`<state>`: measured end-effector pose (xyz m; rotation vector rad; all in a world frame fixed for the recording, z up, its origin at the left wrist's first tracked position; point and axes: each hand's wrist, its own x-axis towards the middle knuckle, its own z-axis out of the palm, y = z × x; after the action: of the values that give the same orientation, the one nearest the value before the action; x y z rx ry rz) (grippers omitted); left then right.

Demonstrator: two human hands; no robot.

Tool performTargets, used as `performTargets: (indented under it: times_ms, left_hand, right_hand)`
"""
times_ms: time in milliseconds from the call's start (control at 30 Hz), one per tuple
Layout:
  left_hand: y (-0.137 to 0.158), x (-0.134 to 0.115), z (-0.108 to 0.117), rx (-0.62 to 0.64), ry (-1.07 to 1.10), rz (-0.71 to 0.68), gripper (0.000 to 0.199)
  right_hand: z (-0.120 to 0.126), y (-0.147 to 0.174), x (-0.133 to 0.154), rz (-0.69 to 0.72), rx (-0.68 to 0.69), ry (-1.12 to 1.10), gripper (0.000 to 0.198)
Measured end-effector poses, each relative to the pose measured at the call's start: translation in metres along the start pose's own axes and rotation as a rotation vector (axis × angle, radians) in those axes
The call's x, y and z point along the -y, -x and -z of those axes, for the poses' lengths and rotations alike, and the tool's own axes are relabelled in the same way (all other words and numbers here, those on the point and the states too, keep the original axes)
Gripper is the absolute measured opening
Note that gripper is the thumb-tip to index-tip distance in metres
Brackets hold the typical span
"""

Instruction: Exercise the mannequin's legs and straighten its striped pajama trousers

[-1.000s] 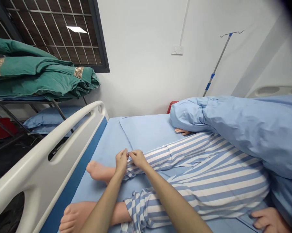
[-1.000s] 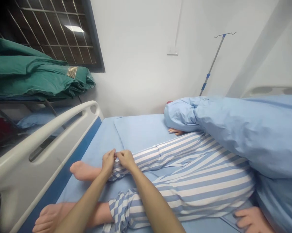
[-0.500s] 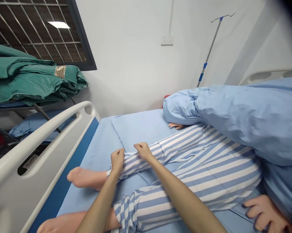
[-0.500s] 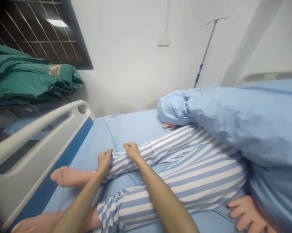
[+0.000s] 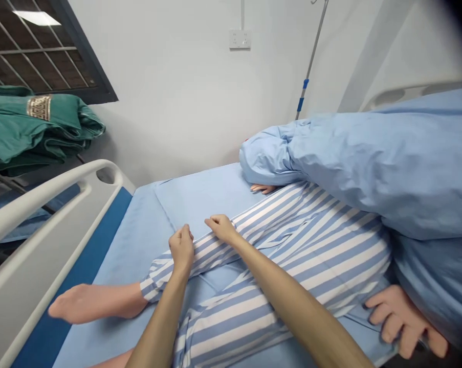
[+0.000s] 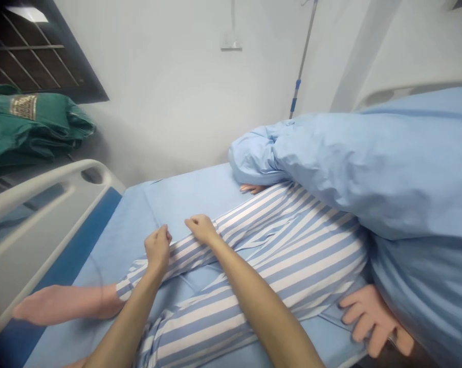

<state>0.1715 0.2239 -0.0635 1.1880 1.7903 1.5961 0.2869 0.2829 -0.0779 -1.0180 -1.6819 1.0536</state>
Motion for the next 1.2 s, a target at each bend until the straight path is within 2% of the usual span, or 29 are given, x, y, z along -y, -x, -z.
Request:
performTargets:
  times_ms: [100,267,433,533,600,700,833,1000,1067,1200]
  left_hand:
    - [0.001,-0.007,-0.019,0.041,0.017,-0.045,0.036]
    - [0.007,-0.005,-0.048,0.112,-0.214,-0.083,0.036]
    - [0.007,-0.010,-0.071,0.161,-0.073,-0.033,0.035]
    - [0.009,-0.011,-0.083,0.202,-0.146,-0.086,0.035]
    - [0.009,-0.014,-0.086,0.187,-0.183,-0.074,0.034]
    - [0.009,-0.026,-0.095,0.147,-0.077,-0.018,0.031]
    - [0.020,-0.042,-0.123,0.182,0.043,-0.007,0.030]
    - [0.038,-0.044,-0.155,0.172,-0.003,0.010,0.031]
    - [0.039,-0.047,-0.160,0.173,0.005,-0.009,0.030]
    - [0.040,-0.050,-0.173,0.252,0.000,-0.053,0.031]
  right_hand:
    - [0.006,-0.001,-0.003,-0.020,-0.015,-0.057,0.037]
    - [0.039,-0.002,-0.006,-0.021,-0.129,-0.064,0.037]
    - [0.062,-0.003,-0.009,-0.048,-0.081,-0.111,0.037]
    - [0.077,-0.005,-0.004,-0.011,-0.164,-0.092,0.037]
    - [0.089,-0.005,-0.004,-0.008,-0.222,-0.073,0.037]
    - [0.102,-0.002,-0.011,-0.048,-0.235,-0.051,0.035]
    - [0.108,-0.003,-0.016,-0.037,-0.216,-0.064,0.033]
    - [0.132,-0.009,-0.013,0.040,-0.280,0.000,0.033]
    - [0.141,-0.008,-0.017,0.036,-0.273,0.043,0.032]
    - [0.150,-0.006,-0.023,0.000,-0.288,0.069,0.033]
